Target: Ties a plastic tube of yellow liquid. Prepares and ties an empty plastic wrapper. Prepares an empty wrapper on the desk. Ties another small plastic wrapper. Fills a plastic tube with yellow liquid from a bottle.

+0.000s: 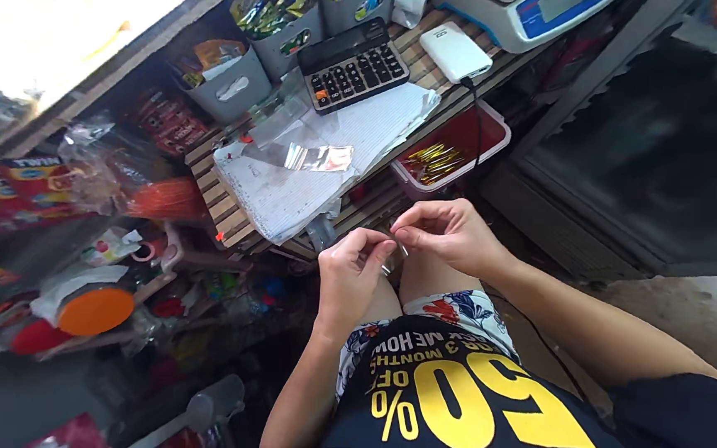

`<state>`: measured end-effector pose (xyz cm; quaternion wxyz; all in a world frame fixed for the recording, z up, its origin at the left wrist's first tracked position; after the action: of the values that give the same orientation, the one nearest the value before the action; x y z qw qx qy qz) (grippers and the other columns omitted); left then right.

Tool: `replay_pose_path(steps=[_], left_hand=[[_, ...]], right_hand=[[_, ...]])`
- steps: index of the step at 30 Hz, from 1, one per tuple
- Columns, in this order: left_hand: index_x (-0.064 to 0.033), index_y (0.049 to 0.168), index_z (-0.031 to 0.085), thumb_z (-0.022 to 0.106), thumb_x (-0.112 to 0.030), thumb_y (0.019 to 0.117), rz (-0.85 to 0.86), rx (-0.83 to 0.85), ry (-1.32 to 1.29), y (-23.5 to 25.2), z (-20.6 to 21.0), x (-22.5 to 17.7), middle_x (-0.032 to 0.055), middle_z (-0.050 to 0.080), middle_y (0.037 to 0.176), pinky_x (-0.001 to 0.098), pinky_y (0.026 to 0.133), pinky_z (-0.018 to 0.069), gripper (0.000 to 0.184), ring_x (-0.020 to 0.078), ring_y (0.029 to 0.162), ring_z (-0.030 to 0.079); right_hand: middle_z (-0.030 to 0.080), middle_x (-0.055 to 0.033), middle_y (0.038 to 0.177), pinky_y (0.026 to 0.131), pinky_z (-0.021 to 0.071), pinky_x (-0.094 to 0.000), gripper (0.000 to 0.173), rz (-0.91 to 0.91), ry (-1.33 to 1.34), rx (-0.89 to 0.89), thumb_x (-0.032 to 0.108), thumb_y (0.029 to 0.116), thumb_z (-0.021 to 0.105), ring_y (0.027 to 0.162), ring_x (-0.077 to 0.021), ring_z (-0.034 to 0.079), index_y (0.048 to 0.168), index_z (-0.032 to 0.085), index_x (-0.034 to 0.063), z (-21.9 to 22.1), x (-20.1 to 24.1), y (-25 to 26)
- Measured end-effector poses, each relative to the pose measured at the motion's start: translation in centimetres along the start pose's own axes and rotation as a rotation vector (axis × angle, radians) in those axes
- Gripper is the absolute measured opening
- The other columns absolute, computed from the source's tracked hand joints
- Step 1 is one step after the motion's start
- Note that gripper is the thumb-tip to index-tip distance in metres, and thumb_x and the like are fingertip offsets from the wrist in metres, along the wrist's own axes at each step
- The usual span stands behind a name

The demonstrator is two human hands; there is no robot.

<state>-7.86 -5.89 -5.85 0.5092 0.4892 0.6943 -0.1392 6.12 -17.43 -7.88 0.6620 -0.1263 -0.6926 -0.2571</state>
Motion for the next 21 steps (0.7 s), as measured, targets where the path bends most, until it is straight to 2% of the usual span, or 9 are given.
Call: replay_pose_path(steps=[3,6,8,10,12,14,16,19,21], left_hand=[[-0.0020,0.098,0.073,0.070,-0.011,0.0961,0.018,0.007,-0.028,0.1,0.3,-0.3,0.0018,0.071,0.086,0.0201,0.067,0.0575,0.010,0.0043,0.074,0.067],[-0.0020,0.099,0.073,0.070,-0.012,0.0967,0.018,-0.010,-0.031,0.2,0.0,-0.4,0.0017,0.071,0.087,0.0208,0.069,0.0586,0.011,0.0048,0.076,0.068],[-0.0028,0.098,0.073,0.070,-0.013,0.0970,0.000,-0.050,-0.021,0.3,-0.7,0.1,0.0010,0.071,0.085,0.0201,0.065,0.0574,0.011,0.0045,0.073,0.066],[-0.0038,0.098,0.073,0.070,-0.013,0.0969,-0.020,-0.086,0.005,0.4,-1.6,0.6,0.0003,0.070,0.083,0.0194,0.063,0.0564,0.010,0.0038,0.070,0.065],[-0.0039,0.097,0.073,0.070,-0.012,0.0965,-0.022,-0.100,0.010,0.4,-2.0,0.8,0.0000,0.070,0.083,0.0193,0.064,0.0566,0.009,0.0035,0.072,0.066],[-0.0029,0.097,0.073,0.070,-0.010,0.0961,-0.012,-0.096,-0.001,0.4,-1.9,0.8,0.0007,0.070,0.084,0.0192,0.066,0.0568,0.008,0.0035,0.073,0.066],[-0.0018,0.097,0.073,0.070,-0.010,0.0961,0.002,-0.079,-0.016,0.4,-1.6,0.6,0.0017,0.071,0.086,0.0195,0.067,0.0574,0.009,0.0037,0.074,0.066],[-0.0003,0.099,0.073,0.069,-0.010,0.0968,0.022,-0.047,-0.052,0.4,-0.9,0.2,0.0031,0.072,0.089,0.0201,0.071,0.0590,0.011,0.0045,0.077,0.068],[-0.0005,0.099,0.073,0.069,-0.010,0.0969,0.021,-0.055,-0.058,0.4,-0.8,0.2,0.0028,0.072,0.088,0.0196,0.068,0.0585,0.011,0.0042,0.075,0.067]], right_hand=[[0.060,0.0079,0.066,0.048,0.0455,-0.0130,0.019,-0.087,-0.280,-0.104,0.021,0.1012,0.061,0.053,0.0031,0.054,0.087,0.069,0.0107,0.5,0.3,0.2],[0.048,0.0082,0.058,0.045,0.0349,-0.0134,0.038,-0.133,-0.316,-0.136,0.028,0.1056,0.056,0.049,0.0030,0.044,0.070,0.058,0.0127,1.0,-0.1,0.9],[0.059,0.0071,0.059,0.046,0.0440,-0.0141,0.034,-0.010,-0.153,-0.066,0.026,0.1033,0.062,0.049,0.0012,0.053,0.072,0.063,0.0126,1.0,-0.4,1.4],[0.070,0.0009,0.073,0.060,0.0584,-0.0210,0.007,0.096,0.058,0.060,0.010,0.0954,0.069,0.062,-0.0061,0.066,0.090,0.072,0.0078,0.9,-0.4,1.8],[0.074,-0.0033,0.083,0.070,0.0619,-0.0251,0.013,0.118,0.149,0.119,0.000,0.0897,0.072,0.072,-0.0107,0.070,0.101,0.074,0.0053,1.0,-0.4,1.9],[0.073,-0.0017,0.082,0.067,0.0611,-0.0231,0.012,0.094,0.081,0.090,0.002,0.0904,0.072,0.070,-0.0093,0.070,0.101,0.074,0.0060,1.1,-0.3,1.9],[0.069,0.0043,0.073,0.056,0.0559,-0.0166,0.006,0.017,-0.121,0.020,0.014,0.0964,0.067,0.060,-0.0022,0.064,0.094,0.071,0.0097,1.3,-0.2,1.9],[0.049,0.0100,0.059,0.046,0.0356,-0.0117,0.036,-0.132,-0.317,-0.083,0.027,0.1056,0.055,0.050,0.0051,0.044,0.072,0.059,0.0140,1.8,0.0,2.1],[0.047,0.0111,0.055,0.045,0.0344,-0.0115,0.044,-0.124,-0.222,-0.081,0.028,0.1069,0.053,0.047,0.0055,0.043,0.065,0.056,0.0154,1.8,-0.2,2.4]])
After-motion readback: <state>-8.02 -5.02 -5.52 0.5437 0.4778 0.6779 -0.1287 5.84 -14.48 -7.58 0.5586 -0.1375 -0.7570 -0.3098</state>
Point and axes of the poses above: each hand's wrist, its own y-axis towards the middle knuckle, its own z-axis out of the palm, x = y × z, the point moved 4 cm from there along y, towards the middle knuckle
